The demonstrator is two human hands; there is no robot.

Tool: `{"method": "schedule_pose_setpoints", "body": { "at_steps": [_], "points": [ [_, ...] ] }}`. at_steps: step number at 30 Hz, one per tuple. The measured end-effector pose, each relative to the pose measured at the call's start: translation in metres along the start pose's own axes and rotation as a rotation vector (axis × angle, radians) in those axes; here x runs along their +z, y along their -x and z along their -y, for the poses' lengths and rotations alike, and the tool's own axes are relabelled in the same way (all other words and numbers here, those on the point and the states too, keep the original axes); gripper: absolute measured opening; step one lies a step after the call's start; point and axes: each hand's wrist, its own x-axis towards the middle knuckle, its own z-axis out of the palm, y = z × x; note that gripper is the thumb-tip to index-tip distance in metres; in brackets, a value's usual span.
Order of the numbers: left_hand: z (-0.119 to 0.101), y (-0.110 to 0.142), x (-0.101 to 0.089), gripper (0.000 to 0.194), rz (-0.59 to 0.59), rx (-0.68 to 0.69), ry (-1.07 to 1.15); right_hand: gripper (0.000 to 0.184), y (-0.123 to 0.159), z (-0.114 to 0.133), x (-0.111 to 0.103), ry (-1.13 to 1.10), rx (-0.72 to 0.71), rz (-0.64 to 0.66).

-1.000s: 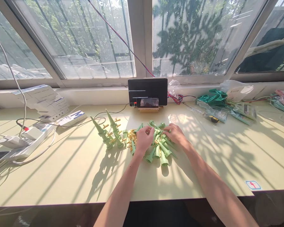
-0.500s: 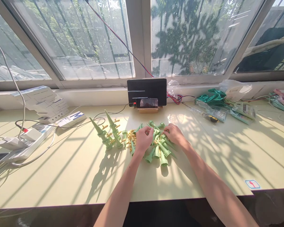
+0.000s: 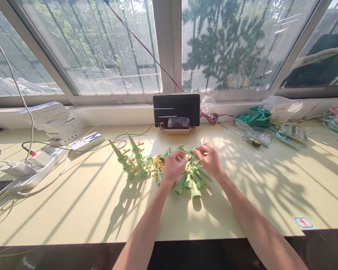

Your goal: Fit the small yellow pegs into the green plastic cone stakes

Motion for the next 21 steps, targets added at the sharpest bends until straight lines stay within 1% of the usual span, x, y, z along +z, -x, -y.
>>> {"method": "schedule_pose_setpoints", "body": {
  "at_steps": [3,7,14,18,21],
  "points": [
    [-0.001,0.0,0.001,0.016,0.043,0.046,-0.002,0.027,0.004,0.005,0.008,-0.112,0.057,0.019],
    [-0.002,0.0,0.002,0.014,0.04,0.092,-0.036,0.03,0.005,0.003,0.014,-0.211,0.104,0.064],
    [-0.002,0.001,0.003,0.014,0.029,0.125,-0.061,0.031,0.005,0.007,0.011,-0.278,0.163,0.096],
    [-0.001,0.002,0.003,0.015,0.026,0.146,-0.069,0.033,0.005,0.009,0.01,-0.287,0.162,0.098],
    [-0.001,0.001,0.003,0.012,0.024,0.162,-0.069,0.032,0.004,0.01,0.009,-0.298,0.158,0.11]
  ]
}}
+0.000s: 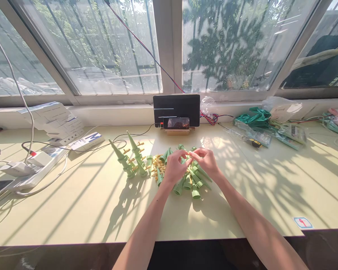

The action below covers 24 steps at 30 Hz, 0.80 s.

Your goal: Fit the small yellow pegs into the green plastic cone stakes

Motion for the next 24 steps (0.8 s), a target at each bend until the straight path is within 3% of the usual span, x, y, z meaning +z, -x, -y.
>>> {"method": "schedule_pose_setpoints", "body": {
  "at_steps": [4,11,24],
  "points": [
    [0.0007,-0.0005,0.0001,0.006,-0.002,0.016,-0.003,0.033,-0.0003,0.0002,-0.0001,0.007,-0.004,-0.003],
    [0.0033,-0.0008,0.0007,0.014,-0.022,0.009,-0.007,0.039,0.0,-0.0008,0.0004,0.025,-0.006,0.02],
    [0.0018,-0.0016,-0.0008,0.02,-0.063,-0.041,-0.013,0.033,0.0013,-0.0048,0.0066,-0.17,-0.005,0.092]
  ]
}}
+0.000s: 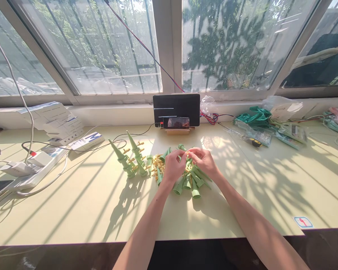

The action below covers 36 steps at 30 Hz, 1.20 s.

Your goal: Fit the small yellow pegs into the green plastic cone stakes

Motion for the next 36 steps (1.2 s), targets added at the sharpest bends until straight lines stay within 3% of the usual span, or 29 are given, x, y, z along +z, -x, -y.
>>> {"method": "schedule_pose_setpoints", "body": {
  "at_steps": [16,25,36],
  "points": [
    [-0.0003,0.0003,0.0001,0.023,0.002,-0.051,0.019,0.032,0.0012,-0.001,0.0027,-0.018,-0.018,0.006],
    [-0.0016,-0.0013,-0.0031,0.027,-0.079,-0.098,0.009,0.028,0.0009,0.0004,-0.0016,-0.007,-0.035,-0.15],
    [0.0014,0.0005,-0.003,0.018,0.02,-0.178,-0.149,0.032,0.0008,-0.0044,-0.0035,-0.005,-0.029,-0.208]
  ]
}}
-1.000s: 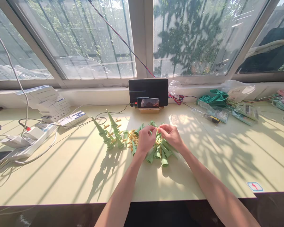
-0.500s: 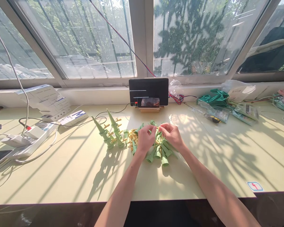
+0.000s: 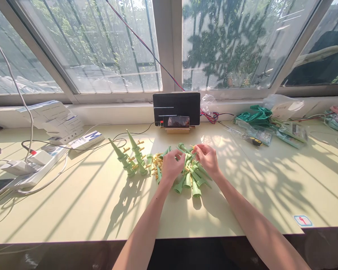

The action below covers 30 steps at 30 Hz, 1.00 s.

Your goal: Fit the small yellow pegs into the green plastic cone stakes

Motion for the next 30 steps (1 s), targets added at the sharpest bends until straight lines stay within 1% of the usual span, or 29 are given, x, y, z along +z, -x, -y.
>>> {"method": "schedule_pose_setpoints", "body": {
  "at_steps": [4,8,15,21,24,26,30],
  "points": [
    [-0.0013,0.0019,0.0006,0.019,0.039,-0.043,-0.076,0.033,0.0002,0.0024,0.0007,0.013,0.003,-0.008],
    [-0.0026,0.0037,0.0006,0.017,0.063,-0.056,-0.107,0.034,0.0005,0.0024,0.0006,0.038,-0.002,-0.006],
    [0.0039,0.0029,0.0046,0.013,0.11,-0.032,-0.085,0.037,0.0012,0.0031,0.0012,0.081,-0.005,-0.004],
    [0.0051,0.0022,0.005,0.018,0.118,-0.026,-0.051,0.035,0.0016,0.005,0.0014,0.086,-0.01,-0.003],
    [0.0045,0.0016,0.0034,0.02,0.114,-0.024,0.0,0.033,0.0024,0.0062,0.001,0.074,-0.024,-0.01],
    [0.0049,0.0006,0.0022,0.02,0.088,-0.032,0.063,0.033,0.0028,0.0063,0.0007,0.072,-0.026,-0.016],
    [0.0062,-0.003,0.0,0.024,0.043,-0.126,0.26,0.034,0.0028,0.0056,0.0008,0.082,-0.019,-0.025]
  ]
}}
